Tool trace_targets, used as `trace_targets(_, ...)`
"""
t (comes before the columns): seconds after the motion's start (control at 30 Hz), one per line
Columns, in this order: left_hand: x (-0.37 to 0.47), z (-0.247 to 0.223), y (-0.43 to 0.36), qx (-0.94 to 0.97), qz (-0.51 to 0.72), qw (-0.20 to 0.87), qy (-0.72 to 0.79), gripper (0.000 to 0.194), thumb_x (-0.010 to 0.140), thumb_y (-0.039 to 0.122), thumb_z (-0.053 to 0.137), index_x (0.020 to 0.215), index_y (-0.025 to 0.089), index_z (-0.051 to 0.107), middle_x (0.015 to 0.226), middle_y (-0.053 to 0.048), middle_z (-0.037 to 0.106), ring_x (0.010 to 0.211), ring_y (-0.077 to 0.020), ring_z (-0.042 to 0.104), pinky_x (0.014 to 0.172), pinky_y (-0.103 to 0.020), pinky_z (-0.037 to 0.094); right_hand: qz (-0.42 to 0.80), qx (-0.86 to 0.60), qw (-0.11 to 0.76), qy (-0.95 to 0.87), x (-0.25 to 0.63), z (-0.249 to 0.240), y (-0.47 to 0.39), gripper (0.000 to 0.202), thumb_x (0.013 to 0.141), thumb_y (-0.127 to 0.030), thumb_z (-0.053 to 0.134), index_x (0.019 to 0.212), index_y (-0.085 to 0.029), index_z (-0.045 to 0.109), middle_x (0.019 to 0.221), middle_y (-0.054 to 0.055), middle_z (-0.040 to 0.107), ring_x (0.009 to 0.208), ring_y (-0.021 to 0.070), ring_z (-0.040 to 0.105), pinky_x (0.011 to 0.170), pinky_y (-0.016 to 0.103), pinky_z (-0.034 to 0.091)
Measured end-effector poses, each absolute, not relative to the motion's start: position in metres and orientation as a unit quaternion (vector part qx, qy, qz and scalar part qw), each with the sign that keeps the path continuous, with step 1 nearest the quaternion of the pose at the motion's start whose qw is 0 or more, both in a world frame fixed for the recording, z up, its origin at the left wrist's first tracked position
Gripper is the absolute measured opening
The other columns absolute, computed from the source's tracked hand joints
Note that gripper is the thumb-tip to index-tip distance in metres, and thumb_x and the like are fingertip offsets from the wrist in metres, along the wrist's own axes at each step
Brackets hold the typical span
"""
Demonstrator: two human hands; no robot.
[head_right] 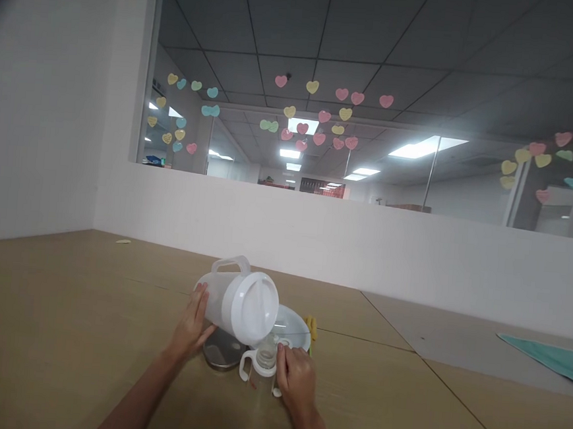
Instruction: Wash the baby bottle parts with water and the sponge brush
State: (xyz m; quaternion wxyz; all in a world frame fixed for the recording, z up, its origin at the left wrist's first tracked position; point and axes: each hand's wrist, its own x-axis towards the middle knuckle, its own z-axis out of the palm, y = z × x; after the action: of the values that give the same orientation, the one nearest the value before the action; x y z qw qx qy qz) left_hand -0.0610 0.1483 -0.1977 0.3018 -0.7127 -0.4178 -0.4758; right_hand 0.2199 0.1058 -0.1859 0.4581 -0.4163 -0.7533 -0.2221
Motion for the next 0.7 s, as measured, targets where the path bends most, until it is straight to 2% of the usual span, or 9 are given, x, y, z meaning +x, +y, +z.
trace_targets(0.23,-0.062,-0.200,0.151,-0.707,-0.467,0.328,-0.417,0.075,0.090,0.026,0.046,0.147,0.012,-0.002,0.150,-0.024,0.020,0.141,-0.0360,0.010,0.106,-0.059,0.031,-0.249,-0.415,0.454,-0.748,0.220,-0.187,0.106,0.048,0.097,-0.034,0.029,0.058,-0.019,0.052,0.052,0.002,0.054,0.049,0.0115,0.050,0.053,0.025,0.033)
trace_targets(0.37,-0.062,-0.203,0.155,-0.670,-0.500,0.328,-0.440,0.076,0.090,0.031,0.048,0.147,0.012,0.002,0.149,-0.023,0.024,0.140,-0.0368,0.016,0.105,-0.060,0.032,-0.261,-0.409,0.471,-0.737,0.221,-0.187,0.109,0.046,0.096,-0.032,0.031,0.058,-0.019,0.052,0.051,0.001,0.054,0.048,0.0112,0.050,0.051,0.024,0.033)
trace_targets(0.57,-0.058,-0.206,0.159,-0.581,-0.583,0.236,-0.517,0.087,0.085,0.046,0.054,0.147,0.011,0.003,0.147,-0.024,0.026,0.136,-0.0364,0.028,0.105,-0.054,0.036,-0.250,-0.418,0.472,-0.735,0.219,-0.187,0.109,0.045,0.096,-0.033,0.034,0.058,-0.018,0.052,0.051,0.001,0.054,0.048,0.0110,0.050,0.051,0.024,0.033)
trace_targets(0.7,-0.057,-0.209,0.161,-0.517,-0.628,0.146,-0.563,0.093,0.081,0.054,0.055,0.147,0.012,0.003,0.146,-0.024,0.026,0.134,-0.0372,0.030,0.104,-0.051,0.038,-0.248,-0.419,0.471,-0.735,0.219,-0.188,0.109,0.045,0.096,-0.033,0.034,0.057,-0.018,0.051,0.051,0.001,0.054,0.048,0.0109,0.051,0.051,0.024,0.033)
